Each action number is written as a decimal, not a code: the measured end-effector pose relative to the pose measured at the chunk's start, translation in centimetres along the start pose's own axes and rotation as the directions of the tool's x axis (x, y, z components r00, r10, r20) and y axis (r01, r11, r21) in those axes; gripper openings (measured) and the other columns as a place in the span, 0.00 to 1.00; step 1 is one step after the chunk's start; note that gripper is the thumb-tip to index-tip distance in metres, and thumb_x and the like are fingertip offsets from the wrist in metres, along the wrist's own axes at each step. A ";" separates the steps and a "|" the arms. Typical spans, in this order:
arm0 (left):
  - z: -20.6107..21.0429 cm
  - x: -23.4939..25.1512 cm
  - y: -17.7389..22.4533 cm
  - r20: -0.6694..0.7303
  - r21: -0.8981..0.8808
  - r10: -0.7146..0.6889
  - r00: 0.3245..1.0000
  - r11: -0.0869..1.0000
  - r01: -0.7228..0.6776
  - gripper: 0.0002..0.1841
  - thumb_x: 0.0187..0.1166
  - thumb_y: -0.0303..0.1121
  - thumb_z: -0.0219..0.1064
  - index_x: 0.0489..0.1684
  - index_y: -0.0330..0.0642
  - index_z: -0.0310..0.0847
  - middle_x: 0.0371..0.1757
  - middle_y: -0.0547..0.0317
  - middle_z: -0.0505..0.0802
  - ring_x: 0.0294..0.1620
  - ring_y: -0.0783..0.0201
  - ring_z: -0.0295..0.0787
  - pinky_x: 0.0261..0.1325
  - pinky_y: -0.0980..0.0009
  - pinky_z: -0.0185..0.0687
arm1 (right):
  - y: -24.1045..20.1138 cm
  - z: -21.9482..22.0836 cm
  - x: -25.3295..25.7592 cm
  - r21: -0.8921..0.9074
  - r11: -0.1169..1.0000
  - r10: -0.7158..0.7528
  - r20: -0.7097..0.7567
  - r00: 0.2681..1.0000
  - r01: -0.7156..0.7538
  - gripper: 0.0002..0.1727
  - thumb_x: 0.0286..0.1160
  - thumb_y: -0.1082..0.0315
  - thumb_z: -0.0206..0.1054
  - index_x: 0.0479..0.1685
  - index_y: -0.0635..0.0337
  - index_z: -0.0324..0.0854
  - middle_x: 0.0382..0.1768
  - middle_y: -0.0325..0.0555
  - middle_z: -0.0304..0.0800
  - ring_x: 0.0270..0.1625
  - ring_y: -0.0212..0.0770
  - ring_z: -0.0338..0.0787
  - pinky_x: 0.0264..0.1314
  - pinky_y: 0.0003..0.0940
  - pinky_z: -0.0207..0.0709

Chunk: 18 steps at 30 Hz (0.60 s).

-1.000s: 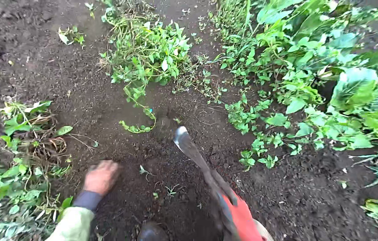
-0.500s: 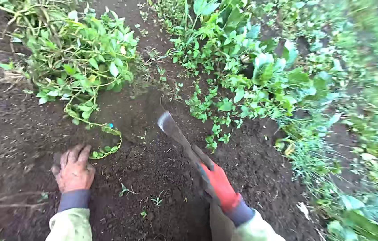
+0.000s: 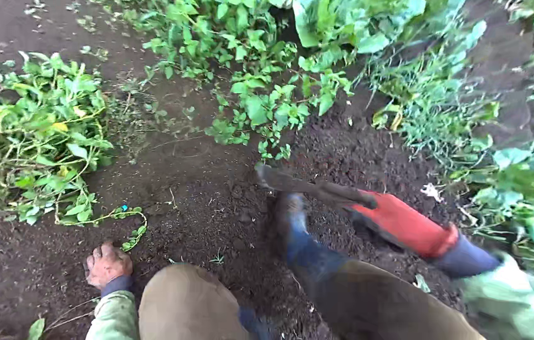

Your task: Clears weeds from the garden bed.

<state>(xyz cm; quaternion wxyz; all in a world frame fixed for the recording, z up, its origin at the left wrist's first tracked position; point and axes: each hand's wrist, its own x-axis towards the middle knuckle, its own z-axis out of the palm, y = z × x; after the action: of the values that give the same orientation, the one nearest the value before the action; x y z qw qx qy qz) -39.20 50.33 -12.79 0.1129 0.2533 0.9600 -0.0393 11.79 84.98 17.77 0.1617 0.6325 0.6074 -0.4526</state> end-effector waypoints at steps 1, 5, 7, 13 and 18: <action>-1.3 0.9 0.6 0.073 0.054 -0.025 0.997 0.998 0.021 0.21 0.85 0.42 0.52 0.73 0.54 0.81 0.70 0.39 0.88 0.73 0.32 0.82 0.62 0.26 0.76 | 4.2 0.3 -0.9 0.214 0.973 0.091 -0.025 0.996 -0.084 0.27 0.85 0.44 0.63 0.84 0.26 0.73 0.30 0.45 0.90 0.17 0.41 0.84 0.18 0.41 0.82; -10.5 4.0 7.9 0.171 -0.085 0.248 0.954 0.968 -0.237 0.18 0.86 0.41 0.55 0.66 0.50 0.85 0.50 0.31 0.93 0.51 0.25 0.90 0.49 0.21 0.78 | 15.9 4.7 -1.7 0.716 0.676 0.259 -0.013 0.966 -0.172 0.30 0.81 0.40 0.63 0.83 0.33 0.72 0.18 0.43 0.82 0.09 0.38 0.76 0.06 0.36 0.74; -15.6 2.3 17.0 0.076 -0.209 0.653 0.753 0.749 -0.628 0.17 0.83 0.34 0.57 0.61 0.48 0.89 0.48 0.44 0.96 0.44 0.38 0.95 0.44 0.29 0.85 | 15.9 6.3 2.8 0.787 0.607 0.181 -0.004 0.983 -0.108 0.32 0.82 0.41 0.61 0.85 0.35 0.70 0.19 0.40 0.80 0.10 0.34 0.74 0.07 0.33 0.72; -13.9 -4.7 50.9 0.415 -0.029 0.857 0.305 0.347 -0.937 0.26 0.90 0.33 0.55 0.88 0.62 0.68 0.85 0.52 0.78 0.55 0.36 0.92 0.50 0.37 0.86 | 4.3 8.6 17.9 0.732 0.678 0.205 -0.095 0.974 -0.071 0.29 0.87 0.46 0.61 0.84 0.43 0.74 0.34 0.48 0.91 0.20 0.39 0.83 0.24 0.40 0.83; -10.5 -0.1 55.7 0.447 0.110 0.735 0.510 0.521 -0.847 0.18 0.83 0.27 0.62 0.70 0.42 0.81 0.67 0.37 0.88 0.56 0.34 0.90 0.52 0.35 0.85 | 8.5 9.6 12.2 0.826 0.563 0.188 -0.083 0.979 -0.038 0.27 0.89 0.48 0.58 0.84 0.42 0.71 0.19 0.44 0.83 0.10 0.37 0.76 0.09 0.36 0.75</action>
<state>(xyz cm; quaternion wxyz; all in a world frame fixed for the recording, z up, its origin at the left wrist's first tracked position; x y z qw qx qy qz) -13.62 100.01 -3.63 0.2423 0.6718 0.6767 -0.1787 14.18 83.57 0.26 -0.1706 0.7072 0.2975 -0.6182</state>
